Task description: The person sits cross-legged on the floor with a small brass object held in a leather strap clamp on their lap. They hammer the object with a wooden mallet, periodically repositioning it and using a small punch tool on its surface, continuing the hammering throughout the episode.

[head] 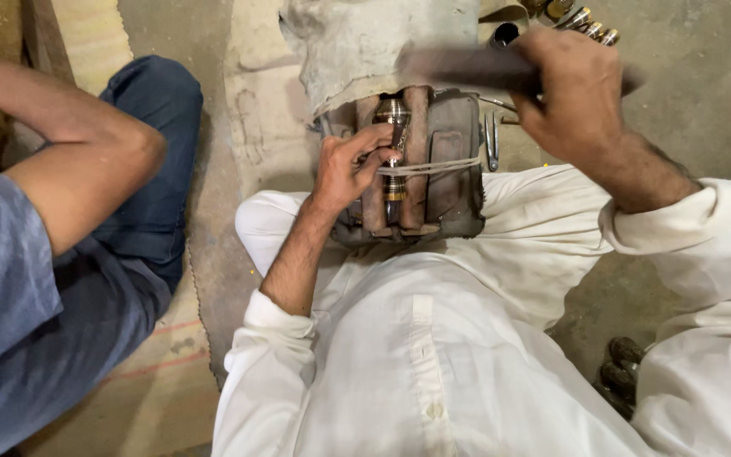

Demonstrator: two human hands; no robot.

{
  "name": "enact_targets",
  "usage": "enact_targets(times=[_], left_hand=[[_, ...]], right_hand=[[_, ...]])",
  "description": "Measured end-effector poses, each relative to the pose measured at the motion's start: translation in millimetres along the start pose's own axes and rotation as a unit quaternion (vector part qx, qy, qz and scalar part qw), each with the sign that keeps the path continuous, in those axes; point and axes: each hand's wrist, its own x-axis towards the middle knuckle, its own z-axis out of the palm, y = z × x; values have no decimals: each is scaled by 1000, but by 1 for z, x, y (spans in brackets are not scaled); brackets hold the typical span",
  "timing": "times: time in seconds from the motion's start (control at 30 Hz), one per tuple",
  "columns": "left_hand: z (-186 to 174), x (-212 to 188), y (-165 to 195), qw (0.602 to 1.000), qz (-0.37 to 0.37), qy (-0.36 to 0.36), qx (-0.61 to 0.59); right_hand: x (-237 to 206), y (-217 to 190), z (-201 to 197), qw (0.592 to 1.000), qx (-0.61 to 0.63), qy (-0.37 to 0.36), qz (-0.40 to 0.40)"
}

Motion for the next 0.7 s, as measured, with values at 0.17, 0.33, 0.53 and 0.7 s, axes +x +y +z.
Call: enact_targets(times=[0.17,0.33,0.53,0.7], left_hand=[[1,-3,-3,1000,-10,-5,9],[4,-5,-11,1000,13,-5,22],[7,-10,-19,1000,23,2,-10],[8,-8,-22,992,-19,108,-59]], right_hand=[[-1,-1,-1,999,-32,-10,-19],[1,-4,-4,1000,-20,11,-20],[-1,-6,-8,1000,-11,4,-4],[-13,-4,1,987,-126,-95,6]])
